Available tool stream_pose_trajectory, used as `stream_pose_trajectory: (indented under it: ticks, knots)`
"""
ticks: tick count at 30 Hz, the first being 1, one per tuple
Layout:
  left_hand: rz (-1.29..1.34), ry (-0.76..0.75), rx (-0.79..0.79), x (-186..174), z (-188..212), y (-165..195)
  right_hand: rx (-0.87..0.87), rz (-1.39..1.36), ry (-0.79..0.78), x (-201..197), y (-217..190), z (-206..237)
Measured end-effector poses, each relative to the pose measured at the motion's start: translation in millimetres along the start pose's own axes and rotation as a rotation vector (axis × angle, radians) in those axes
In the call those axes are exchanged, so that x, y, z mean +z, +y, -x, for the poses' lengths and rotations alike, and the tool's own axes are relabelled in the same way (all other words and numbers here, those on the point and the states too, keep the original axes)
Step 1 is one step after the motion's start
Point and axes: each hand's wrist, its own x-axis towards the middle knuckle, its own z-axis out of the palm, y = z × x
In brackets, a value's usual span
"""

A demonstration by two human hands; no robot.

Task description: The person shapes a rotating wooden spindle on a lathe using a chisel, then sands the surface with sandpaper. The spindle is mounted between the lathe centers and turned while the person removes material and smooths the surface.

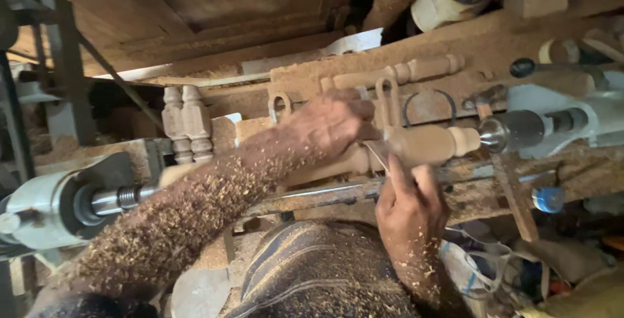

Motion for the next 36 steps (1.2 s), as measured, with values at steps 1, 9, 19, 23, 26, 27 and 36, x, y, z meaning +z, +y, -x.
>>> stream_pose_trajectory:
  ticks: [1,9,19,23,26,27,36]
  knots:
    - [-0.038,-0.102,-0.045,-2,5,1,-0.051,0.019,0.050,1,-3,-2]
    - [0.045,0.050,-0.009,-27,20,1,0.070,-0.206,-0.031,-17,-14,-18]
    - [0.039,0.019,-0.098,-47,52,-23,-0.021,-0.355,-0.086,-27,-50,-25]
    - [0.207,-0.011,-0.097,-73,83,-32,0.000,-0.488,-0.197,-24,-73,-21]
    - [0.169,-0.264,-0.353,-78,97,-27,0.059,-0.512,-0.301,-8,-94,-23]
    - [0.154,-0.211,-0.324,-79,102,-26,0.008,-0.497,-0.283,-2,-101,-21]
    - [0.208,-0.140,-0.219,-66,94,-43,-0.076,-0.408,-0.132,28,-112,13]
